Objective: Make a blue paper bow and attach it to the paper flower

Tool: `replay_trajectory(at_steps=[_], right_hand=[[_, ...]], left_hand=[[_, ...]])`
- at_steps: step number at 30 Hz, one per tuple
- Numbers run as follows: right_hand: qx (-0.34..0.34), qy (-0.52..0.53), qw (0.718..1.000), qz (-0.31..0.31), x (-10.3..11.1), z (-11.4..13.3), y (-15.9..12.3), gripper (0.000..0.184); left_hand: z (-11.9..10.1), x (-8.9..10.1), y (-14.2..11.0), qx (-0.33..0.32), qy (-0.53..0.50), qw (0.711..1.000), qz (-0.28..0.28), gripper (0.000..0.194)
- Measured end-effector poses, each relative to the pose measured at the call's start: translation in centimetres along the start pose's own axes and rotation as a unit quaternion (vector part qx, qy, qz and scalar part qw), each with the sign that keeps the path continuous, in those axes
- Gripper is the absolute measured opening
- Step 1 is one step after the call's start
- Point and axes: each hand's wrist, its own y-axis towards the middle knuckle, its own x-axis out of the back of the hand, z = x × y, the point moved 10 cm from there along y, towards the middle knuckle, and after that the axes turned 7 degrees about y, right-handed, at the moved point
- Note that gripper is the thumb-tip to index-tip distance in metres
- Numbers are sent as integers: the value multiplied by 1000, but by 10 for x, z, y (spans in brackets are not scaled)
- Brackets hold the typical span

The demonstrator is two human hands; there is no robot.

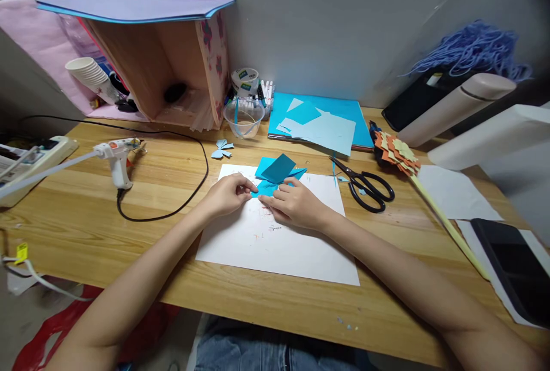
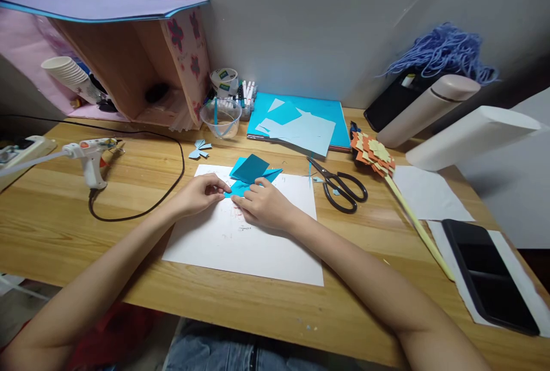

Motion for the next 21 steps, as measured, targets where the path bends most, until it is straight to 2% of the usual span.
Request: replay_trajectory(at_steps=[9,13,15,17,19,21], right_hand=[[58,-25,998,-7,18,-2,-7,20],[39,28,996,-74,28,-13,-16,18],[-33,73,986,-146,41,-34,-23,12],[-149,119,957,-220,50,-64,-34,5],[-258,183,914,-254,46,-91,-45,25],[-323,279,875,-229,27,-107,-47,47]], left_hand=[[-1,0,0,2,-7,1000,0,17],[-1,1,0,-7,-8,1000,-4,17],[-1,2,-1,-11,-13,1000,-1,17],[-1,4,-1,-16,-13,1000,7,16],[-3,7,-2,-26,-9,999,19,16],[-5,10,-2,-42,-2,999,33,16]])
